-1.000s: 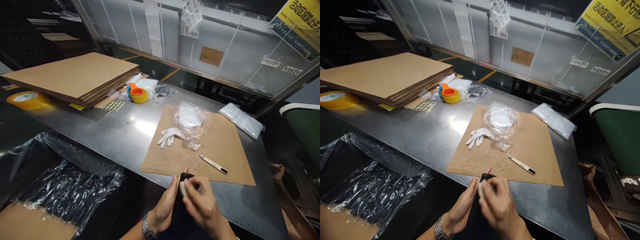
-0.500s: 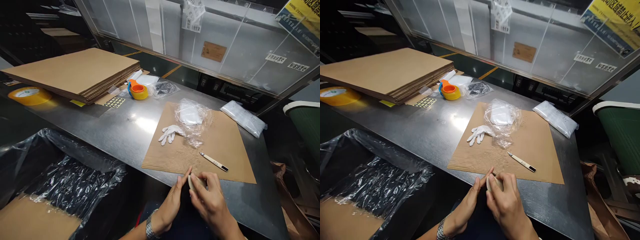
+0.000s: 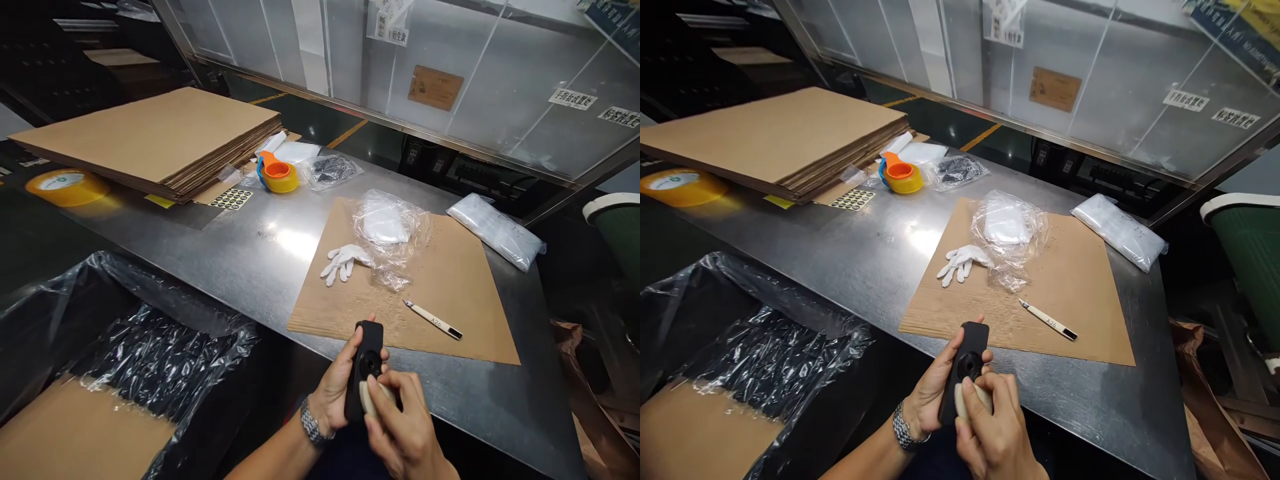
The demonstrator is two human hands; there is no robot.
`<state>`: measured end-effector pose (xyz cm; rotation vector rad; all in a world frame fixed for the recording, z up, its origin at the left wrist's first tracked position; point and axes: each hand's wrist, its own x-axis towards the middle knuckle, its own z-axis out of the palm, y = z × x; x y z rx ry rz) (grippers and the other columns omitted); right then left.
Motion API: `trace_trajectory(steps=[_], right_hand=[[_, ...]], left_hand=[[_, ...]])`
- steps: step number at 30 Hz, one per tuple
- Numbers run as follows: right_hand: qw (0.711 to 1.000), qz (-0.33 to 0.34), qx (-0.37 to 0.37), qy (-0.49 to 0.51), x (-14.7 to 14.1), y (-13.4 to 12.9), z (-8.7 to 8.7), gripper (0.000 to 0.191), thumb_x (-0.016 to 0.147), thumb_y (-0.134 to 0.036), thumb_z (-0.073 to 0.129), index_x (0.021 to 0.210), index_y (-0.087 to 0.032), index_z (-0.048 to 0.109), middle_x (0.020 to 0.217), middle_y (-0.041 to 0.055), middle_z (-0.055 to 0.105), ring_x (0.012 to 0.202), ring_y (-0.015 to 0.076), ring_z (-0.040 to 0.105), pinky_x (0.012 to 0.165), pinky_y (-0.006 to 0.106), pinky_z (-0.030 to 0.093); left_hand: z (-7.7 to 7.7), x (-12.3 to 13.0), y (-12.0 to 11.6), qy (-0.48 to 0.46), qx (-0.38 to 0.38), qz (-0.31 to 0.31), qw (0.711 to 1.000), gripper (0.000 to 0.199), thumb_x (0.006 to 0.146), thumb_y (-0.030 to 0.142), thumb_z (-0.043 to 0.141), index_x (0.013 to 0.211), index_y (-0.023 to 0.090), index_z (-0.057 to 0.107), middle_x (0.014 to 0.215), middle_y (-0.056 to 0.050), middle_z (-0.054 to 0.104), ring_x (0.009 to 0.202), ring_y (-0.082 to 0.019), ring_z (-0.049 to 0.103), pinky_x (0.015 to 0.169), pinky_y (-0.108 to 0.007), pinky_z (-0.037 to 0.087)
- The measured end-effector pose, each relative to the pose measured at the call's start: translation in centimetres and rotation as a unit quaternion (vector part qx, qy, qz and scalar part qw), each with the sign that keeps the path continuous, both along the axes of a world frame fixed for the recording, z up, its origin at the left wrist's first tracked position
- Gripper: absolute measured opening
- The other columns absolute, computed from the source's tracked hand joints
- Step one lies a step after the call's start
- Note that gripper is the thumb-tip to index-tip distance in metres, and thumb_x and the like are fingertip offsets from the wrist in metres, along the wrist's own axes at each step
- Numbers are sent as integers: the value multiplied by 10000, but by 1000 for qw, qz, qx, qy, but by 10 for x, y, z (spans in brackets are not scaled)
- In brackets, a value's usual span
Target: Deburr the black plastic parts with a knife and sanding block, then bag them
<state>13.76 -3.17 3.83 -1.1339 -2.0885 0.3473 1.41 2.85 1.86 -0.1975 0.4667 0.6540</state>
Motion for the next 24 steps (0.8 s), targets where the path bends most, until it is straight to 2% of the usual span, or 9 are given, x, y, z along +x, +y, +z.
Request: trace_trajectory(steps=[3, 6, 9, 11, 13, 15, 17, 19, 24], right_hand=[[1000, -5, 9, 5, 2, -2, -4, 452, 777, -62, 465, 1227, -98, 458, 962, 128, 440, 851, 206, 448, 679, 373, 484], [999, 22, 45, -3, -4, -4, -5, 390, 779, -121, 485, 1166, -96, 514, 920, 119, 473, 819, 200, 475, 666, 367, 492], [995, 27, 92, -27, -2, -5, -11, 405, 752, -107, 541, 1157, -116, 526, 926, 110, 511, 864, 206, 506, 703, 354, 498], [992, 19, 120, -41, 11, -3, -20, 459, 737, -93, 562, 1191, -141, 508, 949, 104, 526, 905, 213, 516, 724, 349, 498], [991, -33, 113, -58, 35, 6, -32, 475, 754, -105, 550, 1220, -176, 495, 972, 100, 531, 922, 214, 521, 737, 355, 491], [985, -140, 74, -73, 67, 24, -45, 410, 795, -167, 525, 1203, -212, 520, 976, 96, 530, 913, 213, 521, 744, 365, 480], [963, -253, 53, -80, 102, 52, -57, 337, 812, -285, 520, 1136, -208, 574, 944, 99, 532, 887, 228, 509, 748, 390, 460], [946, -312, 48, -76, 133, 83, -65, 350, 826, -349, 481, 1092, -153, 597, 936, 132, 521, 887, 257, 482, 765, 444, 427], [946, -315, -9, -73, 161, 131, -68, 390, 818, -446, 449, 867, -122, 661, 795, 128, 560, 799, 258, 483, 752, 478, 402]], left_hand=[[-5, 3, 3, -17, -48, 27, 998, 312, 793, 484, 517, 987, 244, 567, 715, -3, 569, 610, -138, 576, 609, -288, 474], [-8, 6, 5, -26, -130, 25, 991, 383, 782, 510, 515, 753, 130, 549, 644, -9, 551, 570, -117, 552, 647, -281, 492], [-6, 4, 7, -34, -171, 40, 984, 414, 803, 517, 476, 730, 113, 526, 656, -19, 553, 592, -114, 553, 681, -274, 494], [-2, -1, 7, -20, -147, 56, 987, 399, 824, 502, 449, 756, 117, 532, 683, -24, 559, 615, -115, 556, 719, -284, 486], [1, -6, 5, 31, -63, 76, 995, 352, 834, 478, 449, 855, 143, 556, 708, -20, 567, 625, -116, 552, 731, -301, 471], [4, -10, 1, 110, 73, 92, 987, 315, 822, 441, 498, 1027, 208, 547, 748, -17, 584, 645, -120, 547, 713, -296, 450], [6, -13, -6, 183, 226, 84, 953, 431, 764, 425, 591, 1144, 238, 512, 794, -30, 598, 675, -130, 537, 696, -283, 426], [8, -15, -12, 219, 357, 58, 906, 557, 684, 458, 663, 1158, 199, 530, 821, -55, 604, 702, -147, 524, 694, -282, 408], [17, -23, -16, 222, 491, 5, 842, 678, 597, 537, 690, 1158, 176, 572, 855, -89, 605, 755, -196, 515, 735, -330, 404]])
